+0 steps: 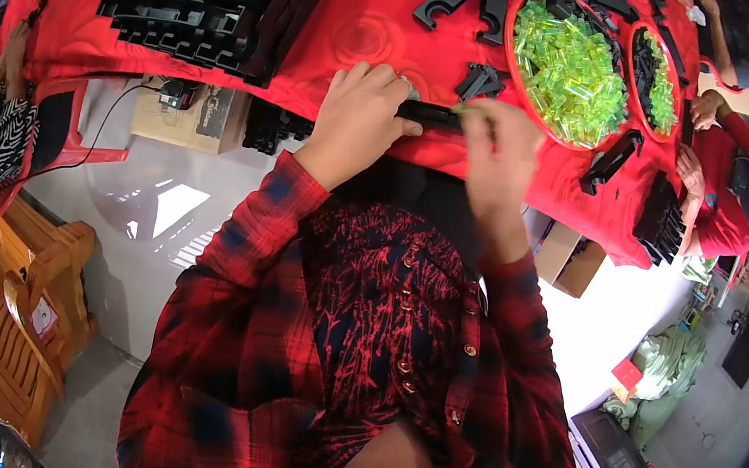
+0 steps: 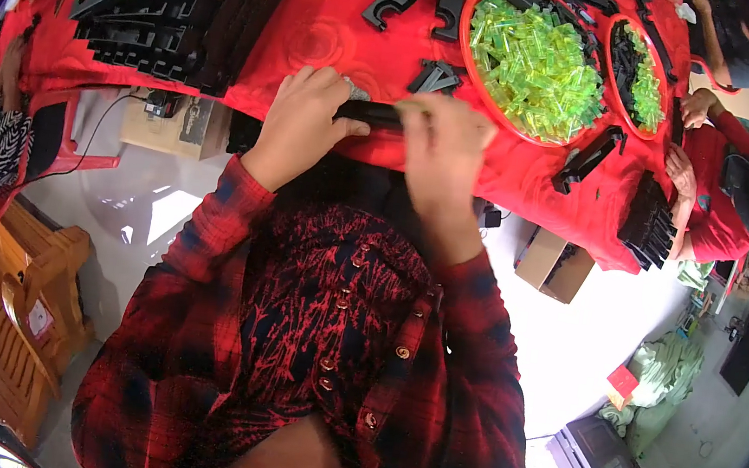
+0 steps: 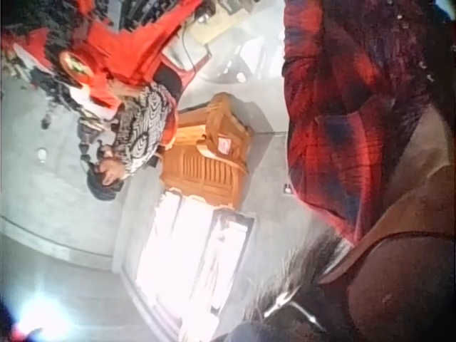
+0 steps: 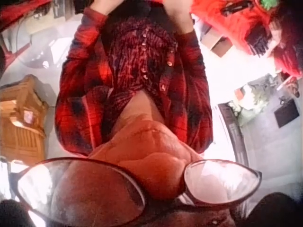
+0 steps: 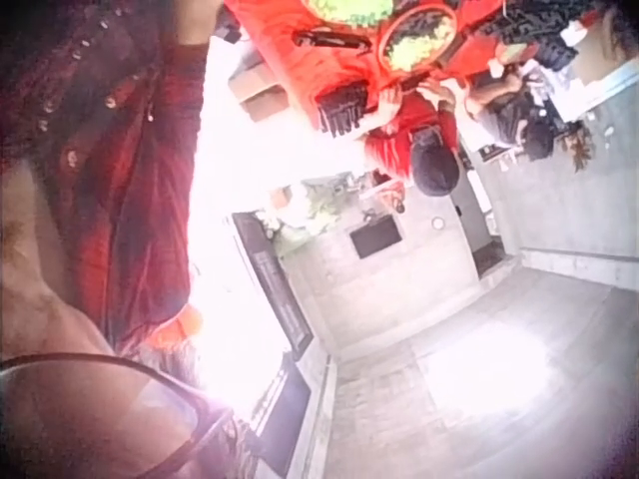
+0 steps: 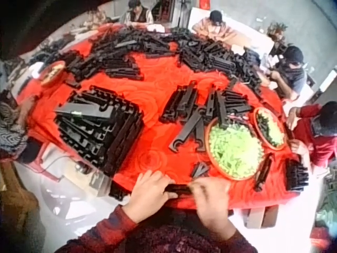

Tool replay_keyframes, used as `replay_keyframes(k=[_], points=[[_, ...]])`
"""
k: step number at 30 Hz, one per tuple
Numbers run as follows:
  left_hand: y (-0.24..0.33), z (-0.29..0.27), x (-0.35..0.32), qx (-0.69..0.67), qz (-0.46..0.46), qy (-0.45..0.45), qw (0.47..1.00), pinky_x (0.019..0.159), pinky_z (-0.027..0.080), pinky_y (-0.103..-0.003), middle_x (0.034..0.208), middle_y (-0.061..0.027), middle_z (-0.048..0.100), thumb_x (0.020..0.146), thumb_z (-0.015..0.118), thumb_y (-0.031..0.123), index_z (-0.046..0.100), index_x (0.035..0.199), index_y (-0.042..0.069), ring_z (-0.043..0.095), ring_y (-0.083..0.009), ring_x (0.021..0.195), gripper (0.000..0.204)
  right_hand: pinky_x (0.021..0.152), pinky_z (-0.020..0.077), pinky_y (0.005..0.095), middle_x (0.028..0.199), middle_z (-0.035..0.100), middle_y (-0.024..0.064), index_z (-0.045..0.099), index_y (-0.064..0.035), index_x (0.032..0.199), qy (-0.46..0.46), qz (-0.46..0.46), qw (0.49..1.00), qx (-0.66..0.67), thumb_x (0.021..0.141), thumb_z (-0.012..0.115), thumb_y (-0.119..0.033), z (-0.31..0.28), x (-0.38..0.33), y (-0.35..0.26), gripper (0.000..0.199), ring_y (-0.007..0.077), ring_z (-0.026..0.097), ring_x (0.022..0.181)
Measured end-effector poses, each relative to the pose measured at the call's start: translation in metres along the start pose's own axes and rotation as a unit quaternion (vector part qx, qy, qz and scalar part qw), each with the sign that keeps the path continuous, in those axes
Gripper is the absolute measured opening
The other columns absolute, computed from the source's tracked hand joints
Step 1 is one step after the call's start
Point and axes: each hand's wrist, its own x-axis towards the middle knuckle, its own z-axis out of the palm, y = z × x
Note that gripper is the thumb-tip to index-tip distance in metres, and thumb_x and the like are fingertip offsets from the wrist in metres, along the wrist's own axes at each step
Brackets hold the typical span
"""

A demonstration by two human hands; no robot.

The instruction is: The person assembles a toy firearm by hand, joining plastic components, springs, and internal parts.

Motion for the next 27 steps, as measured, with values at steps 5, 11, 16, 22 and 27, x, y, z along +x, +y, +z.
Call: replay_keyframes(k=[5,11,16,22,27], points=[[0.015,-0.017,-0.010,-0.110,-0.035,0.013,0.993,0.069,0.046,-0.042,0.084,-0.0138,0.061,0.076,0.078,0.030,0.062,0.092,0.002,0.058,-0.0351,0.079,0.036,0.070,0.0503,0.0248,0.100,0.069,0.0076,0.065,0.0037,0.110,0.126,0.202,0.957,0.165,0.096,0.061,-0.012,-0.057,0.029,0.038,0.022,0.0126,0.065,0.077],[0.029,-0.018,-0.015,-0.224,-0.055,0.053,0.972,0.065,0.045,-0.042,0.080,-0.0158,0.060,0.077,0.079,0.028,0.063,0.099,0.003,0.058,-0.0360,0.073,0.036,0.066,0.0479,0.0220,0.098,0.069,0.0120,0.062,0.0074,0.112,0.129,0.232,0.963,0.044,0.095,0.062,-0.017,-0.084,0.055,0.102,0.030,0.0106,0.060,0.073],[0.036,-0.019,-0.020,-0.113,-0.008,0.111,0.987,0.068,0.043,-0.041,0.081,-0.0115,0.061,0.076,0.079,0.021,0.063,0.109,0.005,0.060,-0.0314,0.077,0.040,0.073,0.0514,0.0323,0.095,0.070,0.0148,0.062,0.0034,0.114,0.122,0.159,0.962,-0.187,0.092,0.065,-0.026,-0.081,0.067,0.120,0.037,0.0212,0.066,0.079],[0.039,-0.024,-0.025,-0.059,0.003,0.094,0.994,0.079,0.046,-0.041,0.098,-0.0110,0.067,0.073,0.082,0.017,0.062,0.114,0.006,0.062,-0.0330,0.092,0.047,0.091,0.0369,0.0460,0.099,0.072,0.0109,0.061,-0.0057,0.114,0.120,0.128,0.944,-0.278,0.091,0.065,-0.032,-0.070,0.076,0.133,0.035,0.0274,0.068,0.092],[0.042,-0.027,-0.027,-0.180,-0.072,0.043,0.980,0.081,0.049,-0.038,0.098,-0.0115,0.067,0.079,0.079,0.018,0.059,0.120,0.002,0.064,-0.0290,0.091,0.048,0.082,0.0397,0.0460,0.099,0.071,0.0084,0.061,-0.0057,0.111,0.112,0.075,0.929,-0.343,0.093,0.062,-0.030,-0.065,0.076,0.135,0.030,0.0276,0.067,0.090]])
